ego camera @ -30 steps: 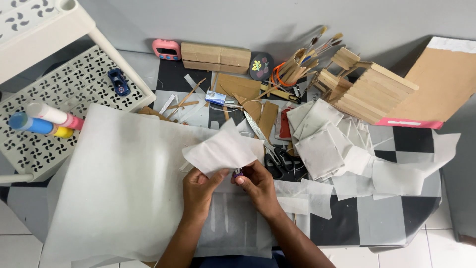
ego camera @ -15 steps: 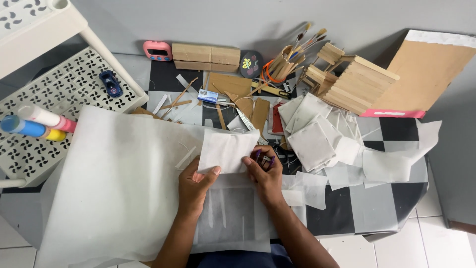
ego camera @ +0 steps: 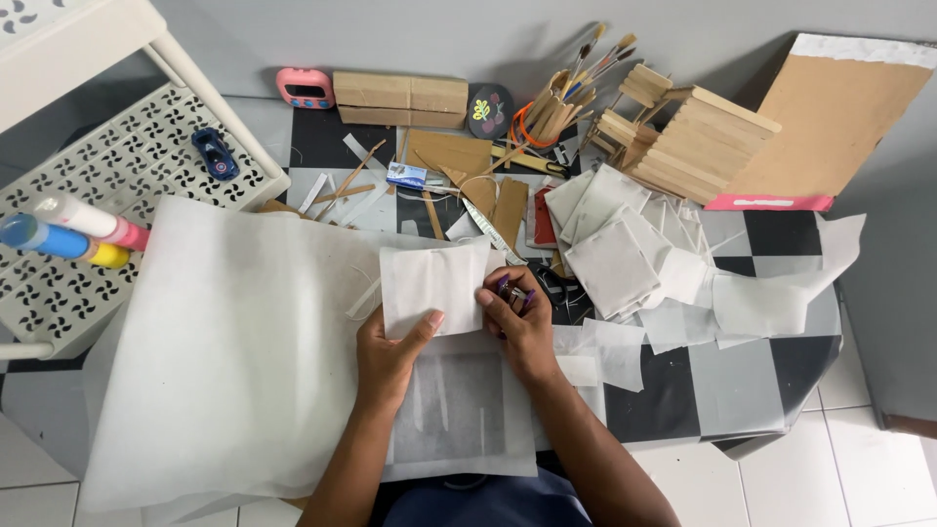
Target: Cutting a piece of white protective material and wrapping it around a small cardboard piece.
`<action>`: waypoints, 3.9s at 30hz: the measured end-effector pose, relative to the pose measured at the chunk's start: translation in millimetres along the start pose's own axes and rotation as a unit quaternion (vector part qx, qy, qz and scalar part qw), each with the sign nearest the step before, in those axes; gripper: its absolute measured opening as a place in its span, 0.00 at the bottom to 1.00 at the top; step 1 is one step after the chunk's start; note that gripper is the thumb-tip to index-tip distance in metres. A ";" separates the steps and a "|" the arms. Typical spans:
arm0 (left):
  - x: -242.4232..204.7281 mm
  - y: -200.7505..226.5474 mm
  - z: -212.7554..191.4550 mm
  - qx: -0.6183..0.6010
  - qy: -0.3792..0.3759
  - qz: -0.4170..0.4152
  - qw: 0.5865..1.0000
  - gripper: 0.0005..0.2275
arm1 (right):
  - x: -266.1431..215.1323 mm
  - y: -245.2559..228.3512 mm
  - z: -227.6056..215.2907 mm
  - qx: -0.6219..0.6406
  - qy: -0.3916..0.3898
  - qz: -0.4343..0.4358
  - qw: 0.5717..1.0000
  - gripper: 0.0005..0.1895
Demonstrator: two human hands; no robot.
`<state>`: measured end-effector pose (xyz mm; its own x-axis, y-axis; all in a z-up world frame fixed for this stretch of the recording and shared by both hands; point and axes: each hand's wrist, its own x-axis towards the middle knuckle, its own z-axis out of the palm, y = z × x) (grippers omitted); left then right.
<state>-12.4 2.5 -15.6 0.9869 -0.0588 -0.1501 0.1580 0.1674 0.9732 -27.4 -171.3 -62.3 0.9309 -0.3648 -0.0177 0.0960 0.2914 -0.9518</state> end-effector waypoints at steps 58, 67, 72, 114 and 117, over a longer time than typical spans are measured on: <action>-0.1 6.4 30.4 -0.097 0.045 -0.106 0.989 0.15 | -0.2 -26.6 8.5 0.060 -0.022 0.075 0.995 0.14; 11.0 22.4 14.6 0.034 0.009 -0.134 0.990 0.16 | 3.4 -18.2 -4.5 0.045 -0.076 0.062 0.994 0.12; 7.6 5.6 17.4 -0.005 0.040 -0.099 0.994 0.11 | 1.3 -20.7 3.2 0.067 -0.074 0.065 0.993 0.10; 2.0 -4.8 19.9 -0.151 0.015 0.015 0.988 0.11 | -4.5 -65.0 36.3 -0.195 -0.131 0.071 0.969 0.11; 0.9 1.8 20.4 -0.145 0.055 -0.072 0.985 0.18 | -4.1 -68.9 37.2 -0.208 -0.132 0.079 0.966 0.13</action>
<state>-11.9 -17.3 -10.5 0.9487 0.0015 -0.3163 0.2835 0.4396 0.8523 -24.8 -157.0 14.8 0.9851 -0.0908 -0.1461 -0.1531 -0.0756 -0.9853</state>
